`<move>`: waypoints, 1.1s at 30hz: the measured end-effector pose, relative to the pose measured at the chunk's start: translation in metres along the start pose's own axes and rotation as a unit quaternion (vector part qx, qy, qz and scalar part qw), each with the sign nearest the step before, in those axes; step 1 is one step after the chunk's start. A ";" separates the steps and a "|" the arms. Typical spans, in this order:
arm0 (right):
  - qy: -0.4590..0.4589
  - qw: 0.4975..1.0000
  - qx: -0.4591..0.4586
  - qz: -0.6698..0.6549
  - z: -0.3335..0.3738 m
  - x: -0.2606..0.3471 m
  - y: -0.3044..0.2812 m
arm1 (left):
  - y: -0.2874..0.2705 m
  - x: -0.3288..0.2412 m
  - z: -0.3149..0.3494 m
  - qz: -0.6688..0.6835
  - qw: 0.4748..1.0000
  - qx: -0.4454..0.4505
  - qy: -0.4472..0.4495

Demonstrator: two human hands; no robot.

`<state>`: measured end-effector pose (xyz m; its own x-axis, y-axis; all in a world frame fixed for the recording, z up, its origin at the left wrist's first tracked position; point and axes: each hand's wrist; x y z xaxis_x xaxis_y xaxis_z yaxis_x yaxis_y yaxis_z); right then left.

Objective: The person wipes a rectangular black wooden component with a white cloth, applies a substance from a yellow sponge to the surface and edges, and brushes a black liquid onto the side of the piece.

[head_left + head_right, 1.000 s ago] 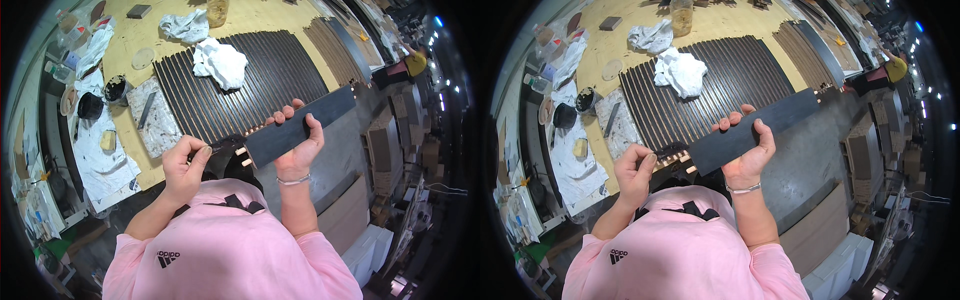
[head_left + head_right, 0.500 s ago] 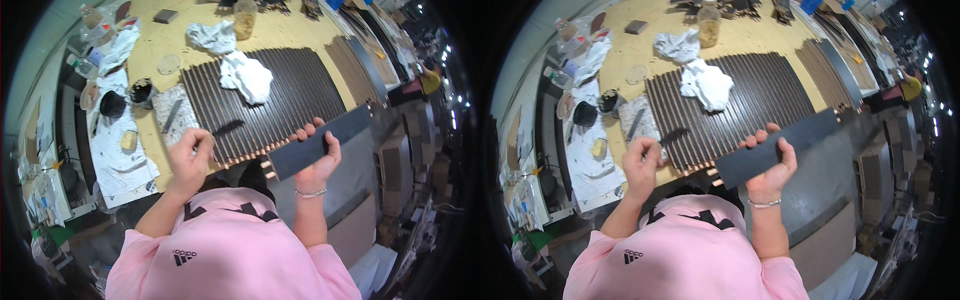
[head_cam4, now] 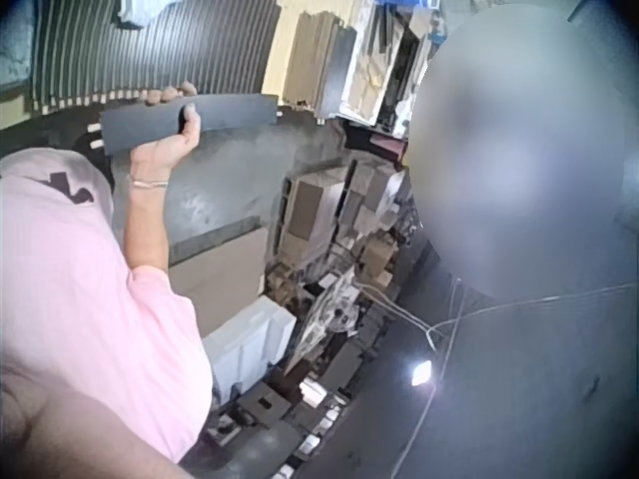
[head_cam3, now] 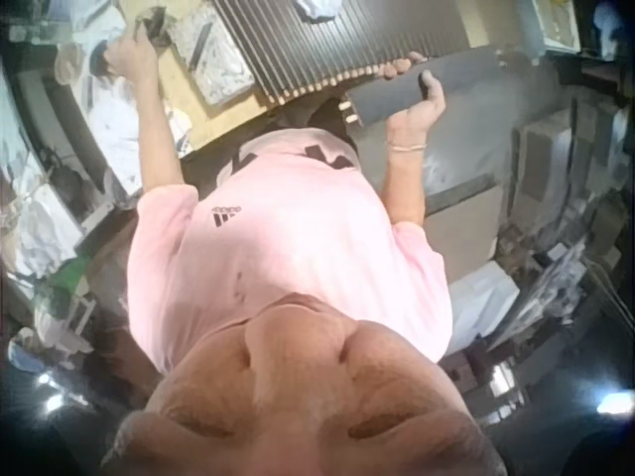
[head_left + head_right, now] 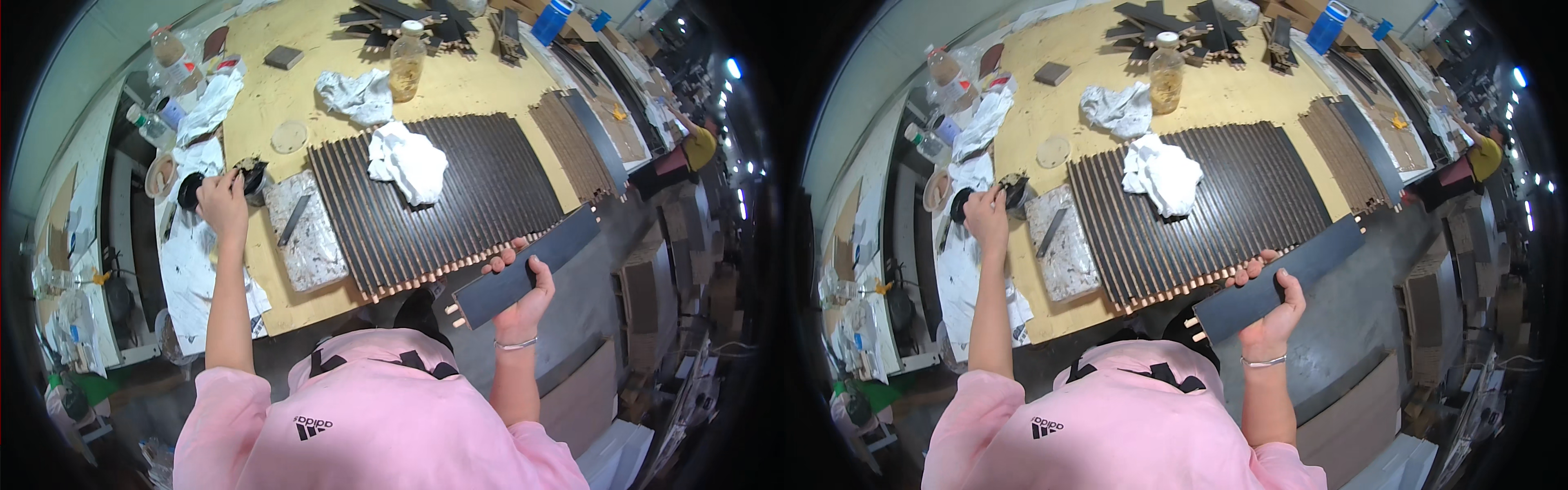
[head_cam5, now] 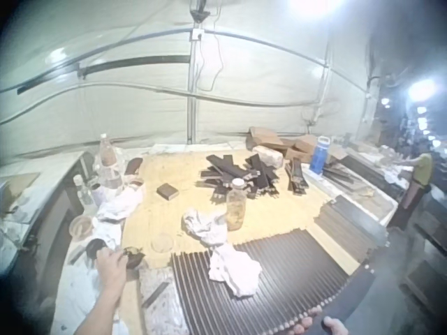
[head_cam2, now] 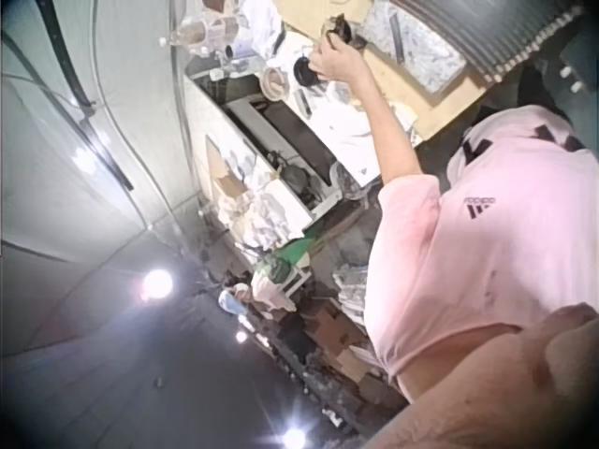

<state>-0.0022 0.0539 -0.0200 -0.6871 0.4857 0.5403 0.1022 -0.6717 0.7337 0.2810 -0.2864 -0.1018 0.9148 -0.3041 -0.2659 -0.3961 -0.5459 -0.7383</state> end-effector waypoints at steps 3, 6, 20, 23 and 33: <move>-0.013 1.000 -0.021 0.010 0.003 0.010 0.002 | -0.001 -0.037 -0.005 0.089 0.995 -0.023 0.031; 0.009 1.000 -0.015 -0.019 0.002 0.021 -0.007 | 0.018 -0.078 -0.026 0.224 0.969 0.056 0.089; -0.008 1.000 0.004 -0.017 -0.002 0.092 -0.049 | 0.198 -0.160 -0.070 0.151 0.900 0.296 0.281; -0.009 0.999 -0.033 -0.028 -0.021 0.100 -0.056 | 0.194 -0.166 -0.073 0.178 0.903 0.300 0.252; -0.044 0.999 -0.015 0.009 -0.074 0.109 -0.016 | 0.031 -0.207 -0.078 0.575 0.781 0.241 -0.022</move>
<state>-0.1320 0.0754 -0.0034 -0.6197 0.5189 0.5888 0.0927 -0.6966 0.7114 0.0731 -0.3015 -0.0210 -0.0192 -0.3442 -0.9387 -0.8916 0.4307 -0.1397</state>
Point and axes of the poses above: each hand's wrist, its own z-axis away from the middle knuckle, its own y-axis out of the palm, x = y × z, and after that the axes turned 5 degrees about -x, right-handed
